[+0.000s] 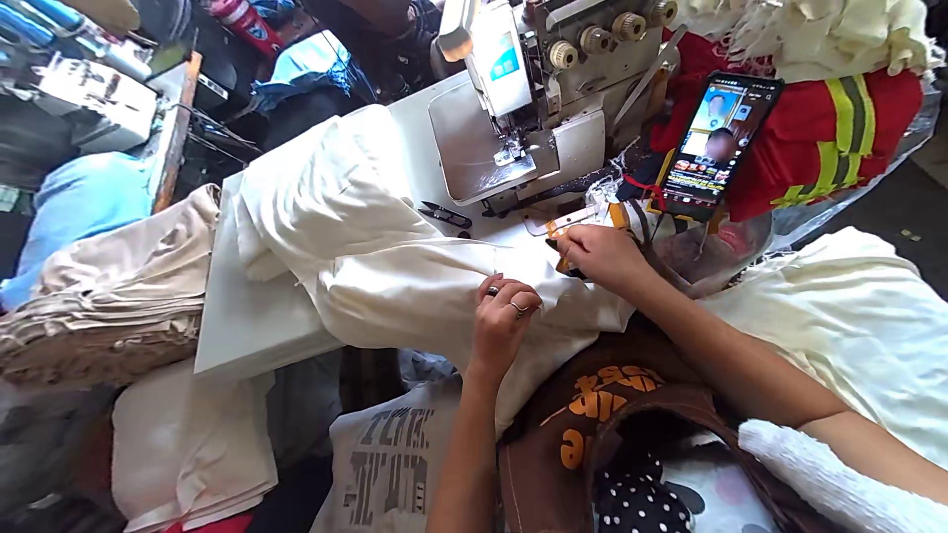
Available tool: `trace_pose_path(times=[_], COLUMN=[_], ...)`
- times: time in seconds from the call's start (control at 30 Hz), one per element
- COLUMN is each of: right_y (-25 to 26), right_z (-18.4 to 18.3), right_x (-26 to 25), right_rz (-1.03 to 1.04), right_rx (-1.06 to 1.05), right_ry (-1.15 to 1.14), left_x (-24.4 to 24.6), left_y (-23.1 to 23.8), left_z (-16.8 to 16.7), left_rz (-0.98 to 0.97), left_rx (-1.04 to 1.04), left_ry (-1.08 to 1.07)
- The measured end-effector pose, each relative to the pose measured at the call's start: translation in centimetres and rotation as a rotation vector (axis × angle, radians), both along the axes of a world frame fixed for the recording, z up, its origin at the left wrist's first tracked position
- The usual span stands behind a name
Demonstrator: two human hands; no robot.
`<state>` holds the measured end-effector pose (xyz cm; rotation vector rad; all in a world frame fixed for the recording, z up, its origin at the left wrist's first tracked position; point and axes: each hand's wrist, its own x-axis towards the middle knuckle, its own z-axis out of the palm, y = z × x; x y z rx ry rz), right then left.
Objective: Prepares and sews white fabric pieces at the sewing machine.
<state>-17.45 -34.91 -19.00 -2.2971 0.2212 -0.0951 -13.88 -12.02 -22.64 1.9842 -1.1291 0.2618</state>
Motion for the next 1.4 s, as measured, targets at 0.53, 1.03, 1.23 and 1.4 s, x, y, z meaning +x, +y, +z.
trace_pose_path(times=[0.53,1.03,1.23,1.4], right_y=[1.2,1.5,-0.3,-0.3], right_z=[7.8,7.6,1.5,-1.8], right_x=[1.8,1.1,-1.9,-2.7], right_rz=[0.138,0.14,0.25,0.248], right_rx=[0.671,0.235,0.444,0.677], right_ry=[-0.531,-0.616,-0.277,-0.041], left_x=[2.5,6.8,12.0,16.7], left_y=[-0.5,-4.9,-6.0,-8.4], left_z=[16.6,19.4,19.2,10.4], left_rz=[-0.169,-0.044,0.073,0.119], left_rx=[-0.212,-0.351,-0.24,-0.034], left_ry=[0.055,0.269,0.265,0.305])
